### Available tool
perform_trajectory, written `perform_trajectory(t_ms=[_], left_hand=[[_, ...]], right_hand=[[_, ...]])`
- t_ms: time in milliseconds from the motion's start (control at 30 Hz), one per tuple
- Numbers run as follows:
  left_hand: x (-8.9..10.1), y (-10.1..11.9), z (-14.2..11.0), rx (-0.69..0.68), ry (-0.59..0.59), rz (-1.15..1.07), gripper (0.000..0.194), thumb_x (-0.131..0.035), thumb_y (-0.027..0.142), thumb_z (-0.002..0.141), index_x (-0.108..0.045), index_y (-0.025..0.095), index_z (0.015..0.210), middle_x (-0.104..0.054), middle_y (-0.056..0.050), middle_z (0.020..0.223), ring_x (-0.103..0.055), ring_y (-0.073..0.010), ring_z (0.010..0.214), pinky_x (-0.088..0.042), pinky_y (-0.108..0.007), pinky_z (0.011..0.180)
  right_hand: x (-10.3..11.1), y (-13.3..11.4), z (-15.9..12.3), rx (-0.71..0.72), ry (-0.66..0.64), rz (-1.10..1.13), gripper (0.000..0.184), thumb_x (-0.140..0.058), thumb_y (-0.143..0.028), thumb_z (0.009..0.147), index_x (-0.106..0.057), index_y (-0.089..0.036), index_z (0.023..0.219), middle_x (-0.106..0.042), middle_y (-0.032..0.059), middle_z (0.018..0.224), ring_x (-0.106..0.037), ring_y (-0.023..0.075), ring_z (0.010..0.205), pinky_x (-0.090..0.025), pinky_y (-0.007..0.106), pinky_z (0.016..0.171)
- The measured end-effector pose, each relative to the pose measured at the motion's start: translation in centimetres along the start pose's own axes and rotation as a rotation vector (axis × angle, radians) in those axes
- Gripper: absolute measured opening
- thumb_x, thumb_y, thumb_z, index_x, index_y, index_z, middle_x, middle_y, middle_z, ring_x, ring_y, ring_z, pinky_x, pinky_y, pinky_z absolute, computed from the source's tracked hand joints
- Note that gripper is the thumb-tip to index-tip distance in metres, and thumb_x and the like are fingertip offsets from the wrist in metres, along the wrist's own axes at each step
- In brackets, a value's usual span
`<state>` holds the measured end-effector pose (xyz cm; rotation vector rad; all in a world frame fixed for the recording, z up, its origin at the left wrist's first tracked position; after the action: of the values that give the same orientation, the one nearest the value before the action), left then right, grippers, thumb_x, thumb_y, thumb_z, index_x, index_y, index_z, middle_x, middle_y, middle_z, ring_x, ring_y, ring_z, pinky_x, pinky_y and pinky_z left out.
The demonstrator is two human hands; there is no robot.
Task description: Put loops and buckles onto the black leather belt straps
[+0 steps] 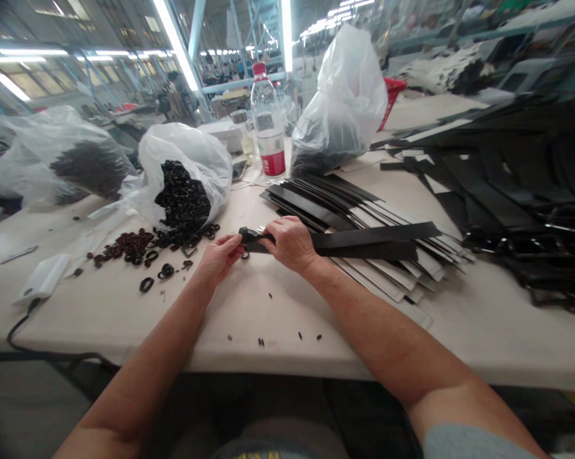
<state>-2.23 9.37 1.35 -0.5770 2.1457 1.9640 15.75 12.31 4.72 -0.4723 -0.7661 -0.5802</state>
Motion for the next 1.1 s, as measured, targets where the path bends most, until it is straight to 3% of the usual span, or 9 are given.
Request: perform_trajectory(t_ms=[133, 267, 333, 500, 700, 967, 1100], left_hand=[[-0.6, -0.3, -0.7, -0.012, -0.118, 0.093, 0.044, -0.092, 0.039, 0.050, -0.073, 0.011, 0.079, -0.070, -0.003, 0.069, -0.060, -0.0066, 0.057, -0.046, -0.016, 0.056], [-0.6, -0.3, -0.4, -0.046, -0.097, 0.095, 0.047, -0.087, 0.051, 0.055, -0.073, 0.013, 0.080, -0.069, -0.004, 0.070, -0.059, -0.0083, 0.057, -0.044, -0.019, 0.055], [-0.4, -0.3, -0.2, -0.128, -0.081, 0.169, 0.044, -0.085, 0.049, 0.058, -0.073, 0.013, 0.080, -0.068, -0.003, 0.068, -0.057, -0.0086, 0.057, -0.043, -0.020, 0.055], [-0.1, -0.2, -0.3, -0.383, -0.142, 0.440, 0.023, -0.072, 0.037, 0.073, -0.071, 0.015, 0.076, -0.059, 0.002, 0.059, -0.046, -0.0081, 0.053, -0.036, -0.022, 0.053], [-0.4, 0.2, -0.8, -0.612, -0.222, 0.684, 0.015, -0.065, 0.029, 0.081, -0.073, 0.016, 0.078, -0.064, 0.000, 0.070, -0.054, -0.0115, 0.066, -0.040, -0.023, 0.064], [-0.8, 0.7, -1.2, -0.574, -0.179, 0.679, 0.012, -0.065, 0.024, 0.081, -0.075, 0.017, 0.079, -0.066, -0.002, 0.070, -0.060, -0.0137, 0.069, -0.045, -0.023, 0.067], [0.0, 0.4, -0.2, -0.471, -0.140, 0.464, 0.025, -0.067, 0.029, 0.078, -0.073, 0.016, 0.098, -0.070, -0.002, 0.076, -0.060, -0.0119, 0.063, -0.047, -0.023, 0.061]], right_hand=[[0.1, -0.2, 0.0, 0.015, -0.018, -0.011, 0.016, -0.063, -0.031, 0.087, -0.069, -0.016, 0.085, -0.072, 0.0059, 0.084, -0.063, 0.0190, 0.080, -0.041, 0.033, 0.093], [0.2, -0.2, 0.1, 0.021, -0.057, -0.006, 0.018, -0.063, -0.033, 0.088, -0.068, -0.016, 0.087, -0.071, 0.0065, 0.085, -0.064, 0.0195, 0.082, -0.040, 0.035, 0.096], [0.2, -0.1, 0.1, 0.034, -0.089, 0.043, 0.021, -0.065, -0.035, 0.086, -0.067, -0.016, 0.093, -0.071, 0.0069, 0.091, -0.065, 0.0209, 0.087, -0.040, 0.037, 0.099], [0.3, -0.2, 0.0, 0.063, -0.150, 0.247, 0.048, -0.066, -0.040, 0.084, -0.059, -0.016, 0.124, -0.067, 0.0112, 0.118, -0.065, 0.0242, 0.104, -0.048, 0.036, 0.093], [0.7, 0.4, 0.1, -0.052, -0.248, 0.267, 0.029, -0.058, -0.041, 0.089, -0.069, -0.020, 0.105, -0.074, 0.0064, 0.097, -0.069, 0.0216, 0.084, -0.050, 0.031, 0.078], [1.1, 0.3, 0.3, -0.119, -0.342, -0.011, 0.028, -0.052, -0.041, 0.090, -0.068, -0.019, 0.094, -0.071, 0.0064, 0.079, -0.065, 0.0205, 0.070, -0.040, 0.029, 0.065], [1.2, 0.0, 0.4, -0.152, -0.360, -0.146, 0.029, -0.051, -0.042, 0.091, -0.068, -0.019, 0.095, -0.071, 0.0074, 0.079, -0.065, 0.0222, 0.070, -0.035, 0.029, 0.062]])
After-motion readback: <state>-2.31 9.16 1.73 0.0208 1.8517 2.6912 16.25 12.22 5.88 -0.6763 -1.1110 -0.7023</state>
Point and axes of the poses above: each hand's wrist, its own z-axis towards the middle knuckle, its own x-axis out of the back of the hand, y = z × x, the point moved 2 cm from there along z, towards the middle knuckle
